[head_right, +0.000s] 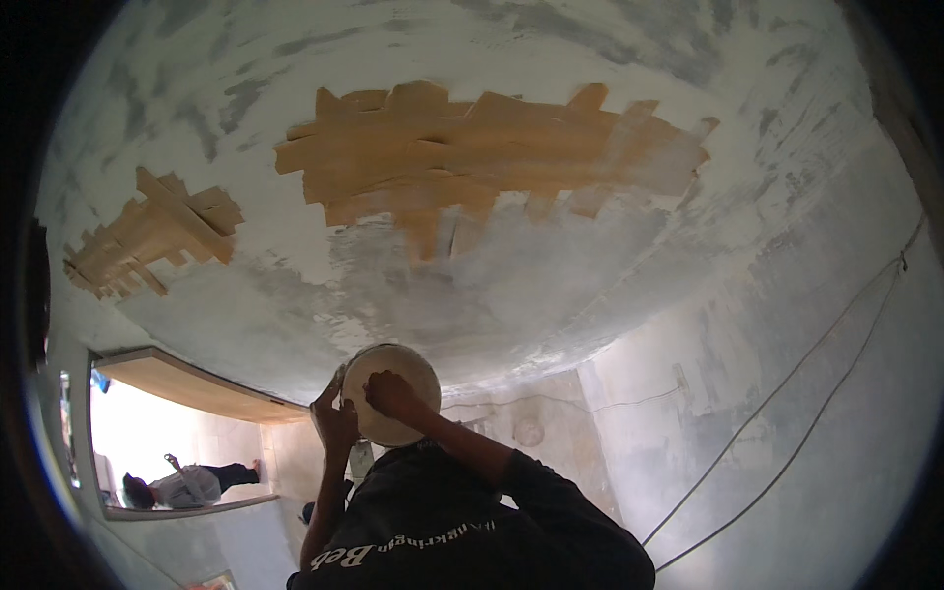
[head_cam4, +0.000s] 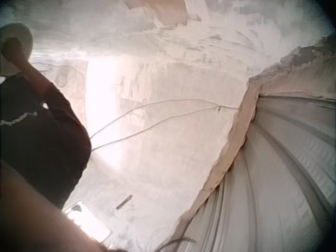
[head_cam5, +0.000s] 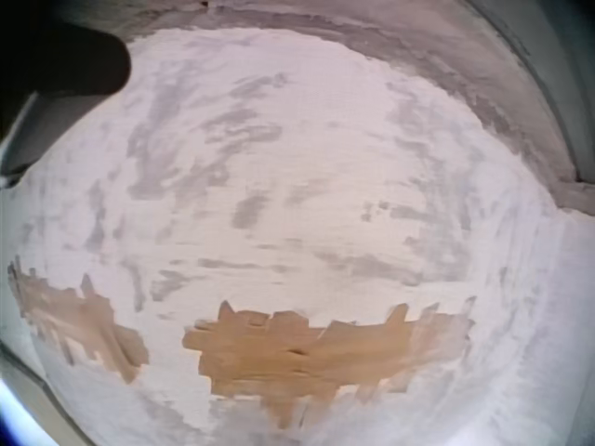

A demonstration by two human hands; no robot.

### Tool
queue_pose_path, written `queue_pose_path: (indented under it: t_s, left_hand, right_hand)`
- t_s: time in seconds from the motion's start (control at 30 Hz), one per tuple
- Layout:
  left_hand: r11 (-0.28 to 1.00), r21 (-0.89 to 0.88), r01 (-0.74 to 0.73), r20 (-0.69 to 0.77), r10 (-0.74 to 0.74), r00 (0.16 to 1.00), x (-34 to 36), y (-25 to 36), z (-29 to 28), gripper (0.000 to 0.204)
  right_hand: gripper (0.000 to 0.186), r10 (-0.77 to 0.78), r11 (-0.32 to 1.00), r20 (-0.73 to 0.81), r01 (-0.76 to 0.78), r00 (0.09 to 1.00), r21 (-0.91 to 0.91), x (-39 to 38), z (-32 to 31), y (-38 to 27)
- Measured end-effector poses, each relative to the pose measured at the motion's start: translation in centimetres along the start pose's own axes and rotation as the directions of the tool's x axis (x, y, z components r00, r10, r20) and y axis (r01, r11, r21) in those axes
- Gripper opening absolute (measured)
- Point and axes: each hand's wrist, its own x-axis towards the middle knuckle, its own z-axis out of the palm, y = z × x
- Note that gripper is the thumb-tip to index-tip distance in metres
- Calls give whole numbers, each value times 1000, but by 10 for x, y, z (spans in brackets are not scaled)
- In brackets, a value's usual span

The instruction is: The person applies paint to a ceiling using a brush and a bucket, moving between sections while standing on a ladder.

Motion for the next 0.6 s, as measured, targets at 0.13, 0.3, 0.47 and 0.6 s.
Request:
queue_pose_path:
  t_s: [0.13, 0.3, 0.47, 0.6]
  left_hand:
    - [999, -33, 40, 28, -39, 999, 4, 8, 2, 52]
    - [998, -63, -5, 46, 8, 999, 5, 11, 20, 39]
    - [999, -42, -11, 38, 13, 999, 6, -5, 21, 34]
    - [1000, -18, -20, 50, 21, 999, 5, 3, 27, 34]
  right_hand:
    - [31, 16, 999, 8, -16, 1000, -29, 2, -6, -1]
    - [30, -78, 997, -91, 79, 993, 2, 9, 3, 10]
    - [25, -138, 986, 170, 119, 976, 115, 6, -35, -10]
    - [13, -18, 991, -21, 21, 1000, 133, 6, 3, 17]
